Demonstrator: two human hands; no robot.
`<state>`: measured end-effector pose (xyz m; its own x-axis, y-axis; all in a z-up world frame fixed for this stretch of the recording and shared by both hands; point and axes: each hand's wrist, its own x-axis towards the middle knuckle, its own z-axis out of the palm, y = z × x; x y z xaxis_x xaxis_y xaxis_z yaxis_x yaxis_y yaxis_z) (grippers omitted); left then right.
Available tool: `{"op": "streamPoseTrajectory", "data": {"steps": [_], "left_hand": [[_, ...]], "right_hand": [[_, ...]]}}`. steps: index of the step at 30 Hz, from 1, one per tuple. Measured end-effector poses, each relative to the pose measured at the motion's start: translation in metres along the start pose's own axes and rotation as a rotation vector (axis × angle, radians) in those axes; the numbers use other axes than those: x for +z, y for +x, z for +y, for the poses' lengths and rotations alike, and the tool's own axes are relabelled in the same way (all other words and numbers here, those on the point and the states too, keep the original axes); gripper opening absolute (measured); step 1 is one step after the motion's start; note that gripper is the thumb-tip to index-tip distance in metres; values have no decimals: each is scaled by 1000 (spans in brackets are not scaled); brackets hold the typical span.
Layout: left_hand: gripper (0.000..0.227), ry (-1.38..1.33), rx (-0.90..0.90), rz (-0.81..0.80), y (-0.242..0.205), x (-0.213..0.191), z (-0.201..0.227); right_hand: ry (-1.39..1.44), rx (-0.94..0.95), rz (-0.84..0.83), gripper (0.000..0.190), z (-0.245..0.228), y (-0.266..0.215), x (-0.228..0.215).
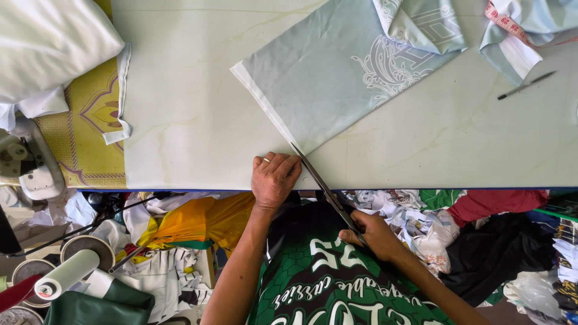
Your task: The person uses shears to cut a piece of light-colored fabric laid on a table. They measure and mark the fabric with a tape measure and a pen before cutting along the marked lines. The person then folds the cut fabric and places it aside.
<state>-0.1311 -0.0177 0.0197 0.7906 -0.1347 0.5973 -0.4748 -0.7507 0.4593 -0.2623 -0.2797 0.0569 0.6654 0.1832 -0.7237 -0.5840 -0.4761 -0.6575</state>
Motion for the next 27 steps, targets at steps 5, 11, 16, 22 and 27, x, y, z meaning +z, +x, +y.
{"op": "streamPoseTrajectory", "data": {"steps": [5, 11, 16, 22, 27], "left_hand": [[13, -31, -15, 3, 0, -2, 0], [12, -56, -23, -5, 0, -4, 1], [12, -13, -20, -15, 2, -2, 2], [12, -17, -10, -18, -1, 1, 0], [13, -9, -15, -10, -4, 1, 0]], "right_hand": [[-118, 58, 66, 44, -7, -3, 4], [-211, 139, 117, 49, -17, -10, 9], [-173, 175, 99, 45, -14, -7, 7], [64, 100, -7, 41, -31, 12, 2], [103, 104, 11, 40, -36, 19, 9]]}}
